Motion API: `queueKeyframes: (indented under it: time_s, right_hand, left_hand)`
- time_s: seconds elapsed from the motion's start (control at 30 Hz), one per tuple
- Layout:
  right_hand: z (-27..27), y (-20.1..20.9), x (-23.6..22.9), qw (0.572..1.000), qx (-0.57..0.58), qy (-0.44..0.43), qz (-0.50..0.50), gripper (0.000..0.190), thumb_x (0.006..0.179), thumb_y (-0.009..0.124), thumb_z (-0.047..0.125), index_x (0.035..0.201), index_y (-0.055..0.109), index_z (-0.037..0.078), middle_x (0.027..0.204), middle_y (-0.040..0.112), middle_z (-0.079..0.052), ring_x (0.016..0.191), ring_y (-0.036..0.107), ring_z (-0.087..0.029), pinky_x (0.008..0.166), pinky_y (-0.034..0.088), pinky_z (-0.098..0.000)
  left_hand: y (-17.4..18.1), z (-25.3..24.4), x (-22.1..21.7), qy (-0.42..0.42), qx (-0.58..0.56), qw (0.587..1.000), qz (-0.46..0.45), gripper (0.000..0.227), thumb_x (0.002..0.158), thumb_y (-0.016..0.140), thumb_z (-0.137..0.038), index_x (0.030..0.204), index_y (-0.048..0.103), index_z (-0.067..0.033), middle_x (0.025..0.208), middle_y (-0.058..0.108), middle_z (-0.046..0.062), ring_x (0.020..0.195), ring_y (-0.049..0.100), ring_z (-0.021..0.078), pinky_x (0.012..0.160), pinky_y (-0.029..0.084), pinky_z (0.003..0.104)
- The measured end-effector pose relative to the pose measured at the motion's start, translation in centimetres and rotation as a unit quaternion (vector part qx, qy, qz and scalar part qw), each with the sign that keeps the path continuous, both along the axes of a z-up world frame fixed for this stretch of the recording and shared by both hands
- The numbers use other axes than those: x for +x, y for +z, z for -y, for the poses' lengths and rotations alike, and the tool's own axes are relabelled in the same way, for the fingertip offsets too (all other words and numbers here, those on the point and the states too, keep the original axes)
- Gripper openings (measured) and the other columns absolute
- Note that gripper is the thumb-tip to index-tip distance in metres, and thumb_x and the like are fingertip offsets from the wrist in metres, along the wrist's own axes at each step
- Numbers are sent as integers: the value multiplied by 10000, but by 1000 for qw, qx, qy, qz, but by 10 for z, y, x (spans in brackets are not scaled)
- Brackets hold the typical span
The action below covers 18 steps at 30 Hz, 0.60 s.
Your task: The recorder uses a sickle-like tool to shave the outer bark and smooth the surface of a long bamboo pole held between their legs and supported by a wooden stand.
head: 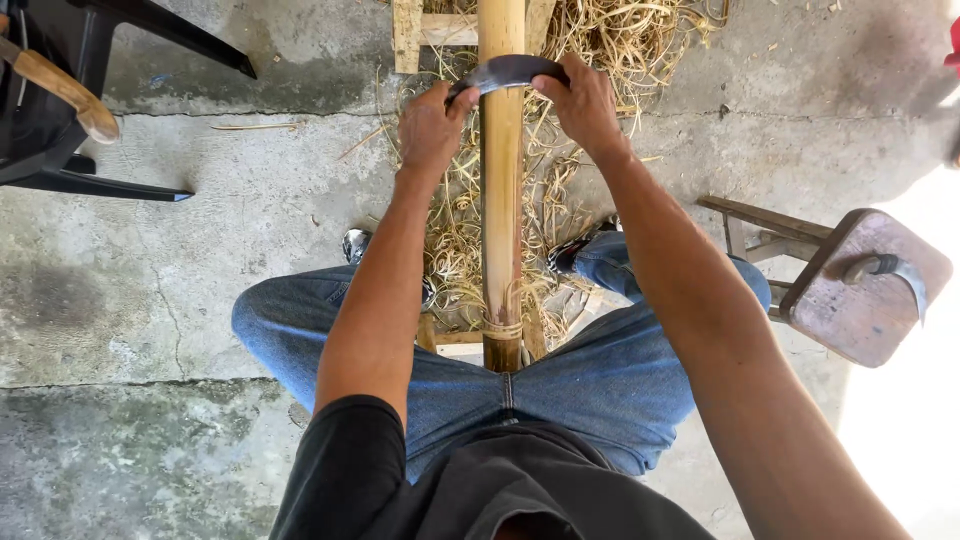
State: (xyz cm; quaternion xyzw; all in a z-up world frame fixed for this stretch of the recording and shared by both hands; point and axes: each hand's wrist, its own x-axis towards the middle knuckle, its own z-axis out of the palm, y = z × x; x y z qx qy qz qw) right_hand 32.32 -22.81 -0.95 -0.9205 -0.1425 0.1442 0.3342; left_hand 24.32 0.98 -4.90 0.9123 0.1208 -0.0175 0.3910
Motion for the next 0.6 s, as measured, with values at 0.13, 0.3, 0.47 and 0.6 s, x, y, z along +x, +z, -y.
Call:
queueKeyframes:
  time_s: [0.13,0.3,0.47,0.6]
  right_hand:
    - [11,-1,-33,999,-43,11,16,458,1029,533,533,954,613,88,650,592,-11,432,412,-98,374,387,-284]
    - [30,11,-121,1000,2,25,10,444,1063,538,477,891,582,70,596,561,-6,397,427,-114,343,366,-304]
    - [66,5,-245,997,-35,67,-5,399,1046,558,402,840,599,64,556,567,-54,393,506,-170,366,426,-368]
    - [102,-16,-292,968,40,222,-109,249,1027,600,240,869,664,59,613,645,-91,476,631,-224,456,504,-399]
  left_hand:
    - [-9,4,-33,-15,37,998,46,490,1009,554,-576,816,583,-126,622,536,4,511,461,142,432,382,328]
    - [-9,18,-121,-42,12,997,63,489,1049,545,-498,789,572,-85,614,516,27,489,454,153,408,369,351]
    - [36,28,-234,-97,-59,993,-11,515,1022,542,-511,773,584,-62,592,527,64,483,504,196,439,408,380]
    - [43,18,-270,-194,-46,972,-121,544,980,564,-564,793,645,-59,607,601,94,551,576,250,543,484,438]
